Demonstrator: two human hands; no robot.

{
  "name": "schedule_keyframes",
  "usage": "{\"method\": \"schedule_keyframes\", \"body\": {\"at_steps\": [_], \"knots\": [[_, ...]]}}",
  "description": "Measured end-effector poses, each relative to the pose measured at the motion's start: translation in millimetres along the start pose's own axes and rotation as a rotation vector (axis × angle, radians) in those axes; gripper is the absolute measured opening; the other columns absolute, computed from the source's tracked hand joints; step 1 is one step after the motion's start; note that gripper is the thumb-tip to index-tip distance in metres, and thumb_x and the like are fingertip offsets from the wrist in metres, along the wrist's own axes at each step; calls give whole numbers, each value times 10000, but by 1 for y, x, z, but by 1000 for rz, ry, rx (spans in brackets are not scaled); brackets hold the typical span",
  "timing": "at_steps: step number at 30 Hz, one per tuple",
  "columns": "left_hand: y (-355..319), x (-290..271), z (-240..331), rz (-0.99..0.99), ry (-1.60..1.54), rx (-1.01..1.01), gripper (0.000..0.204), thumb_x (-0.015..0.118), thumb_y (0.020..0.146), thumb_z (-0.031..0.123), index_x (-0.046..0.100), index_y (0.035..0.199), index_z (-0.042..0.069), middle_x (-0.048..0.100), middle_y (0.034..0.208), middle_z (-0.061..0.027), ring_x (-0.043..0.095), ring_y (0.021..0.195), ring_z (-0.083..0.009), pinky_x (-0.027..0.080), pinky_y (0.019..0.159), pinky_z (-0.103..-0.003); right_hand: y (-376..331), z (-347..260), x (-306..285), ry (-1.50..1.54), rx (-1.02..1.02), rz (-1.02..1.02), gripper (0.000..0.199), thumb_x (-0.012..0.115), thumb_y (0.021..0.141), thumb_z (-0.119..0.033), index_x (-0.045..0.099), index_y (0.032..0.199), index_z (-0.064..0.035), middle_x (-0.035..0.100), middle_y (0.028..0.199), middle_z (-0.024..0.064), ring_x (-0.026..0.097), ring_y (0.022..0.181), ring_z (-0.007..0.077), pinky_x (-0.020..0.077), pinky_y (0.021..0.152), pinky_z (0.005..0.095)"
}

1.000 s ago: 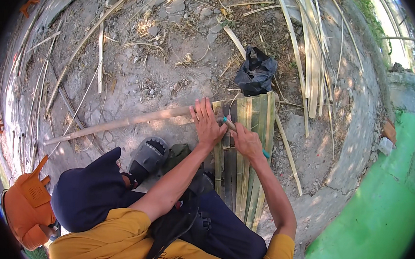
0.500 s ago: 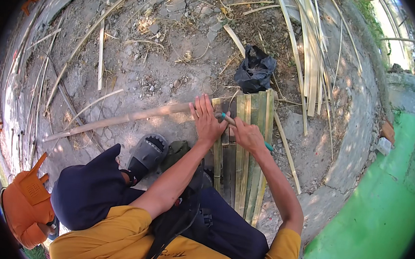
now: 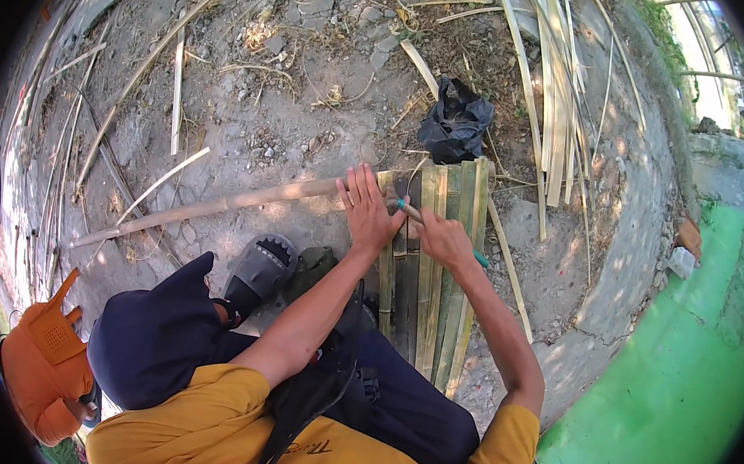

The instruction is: The person assembles a bamboo mat by hand and using a hammer. The person aligns bamboo strips together, inserts a cross-piece, and hammers small nails to secure the strips into a mat structure.

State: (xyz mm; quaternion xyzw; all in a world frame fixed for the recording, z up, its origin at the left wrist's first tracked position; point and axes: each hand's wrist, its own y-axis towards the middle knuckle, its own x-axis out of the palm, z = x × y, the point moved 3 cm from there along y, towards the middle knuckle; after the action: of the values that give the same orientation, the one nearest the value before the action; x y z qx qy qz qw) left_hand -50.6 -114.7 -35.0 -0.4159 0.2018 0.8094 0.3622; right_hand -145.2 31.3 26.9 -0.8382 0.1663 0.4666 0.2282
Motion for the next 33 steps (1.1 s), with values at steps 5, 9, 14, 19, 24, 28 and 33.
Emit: {"method": "schedule_keyframes", "body": {"at_steps": [5,9,14,19,24,28,33], "knots": [[7,1,3,57,33,28,1066,684,884,588,270,1569,-117,352,1598,-274,237,1548,-433,101,1284,-610,10,1,0,43,-35,6,227,623,996,-242,556,1111,-57,681,783,214,679,673,446,531,589,551],[3,-1,2,-17,11,-10,1072,685,878,600,282,1563,-120,351,1597,-277,241,1545,-435,104,1282,-612,-1,0,2,41,9,42,232,619,1001,-254,554,1096,-53,675,762,218,678,669,446,525,583,552],[2,-1,-1,32,-5,5,1086,695,860,604,290,1560,-121,352,1594,-277,248,1537,-438,107,1281,-614,6,-7,-3,88,-45,19,236,598,1013,-260,539,1087,-43,669,747,232,673,674,459,510,590,571],[7,2,5,35,33,9,1171,780,757,546,267,1565,-128,331,1607,-271,230,1553,-423,98,1295,-605,-3,-4,-5,158,-107,130,183,604,1008,-203,543,1068,-41,660,743,241,668,675,462,511,601,564],[-1,2,-2,33,-9,2,1205,800,742,540,238,1575,-126,306,1628,-261,226,1556,-417,103,1294,-610,-11,-7,0,131,75,70,171,638,989,-155,573,1092,-35,679,781,237,669,730,478,503,630,558],[-1,1,1,-15,29,16,1069,674,890,593,274,1556,-142,344,1598,-286,236,1542,-434,96,1278,-626,-17,-8,-11,153,-125,93,157,617,1004,-188,568,1045,-44,655,752,244,665,691,454,508,605,547],[3,-1,0,62,-25,29,1078,701,869,573,273,1566,-129,326,1615,-280,226,1549,-428,103,1282,-612,-11,-14,-15,277,150,93,200,580,1050,-219,577,1091,-24,625,742,210,623,597,396,488,552,463]]}}
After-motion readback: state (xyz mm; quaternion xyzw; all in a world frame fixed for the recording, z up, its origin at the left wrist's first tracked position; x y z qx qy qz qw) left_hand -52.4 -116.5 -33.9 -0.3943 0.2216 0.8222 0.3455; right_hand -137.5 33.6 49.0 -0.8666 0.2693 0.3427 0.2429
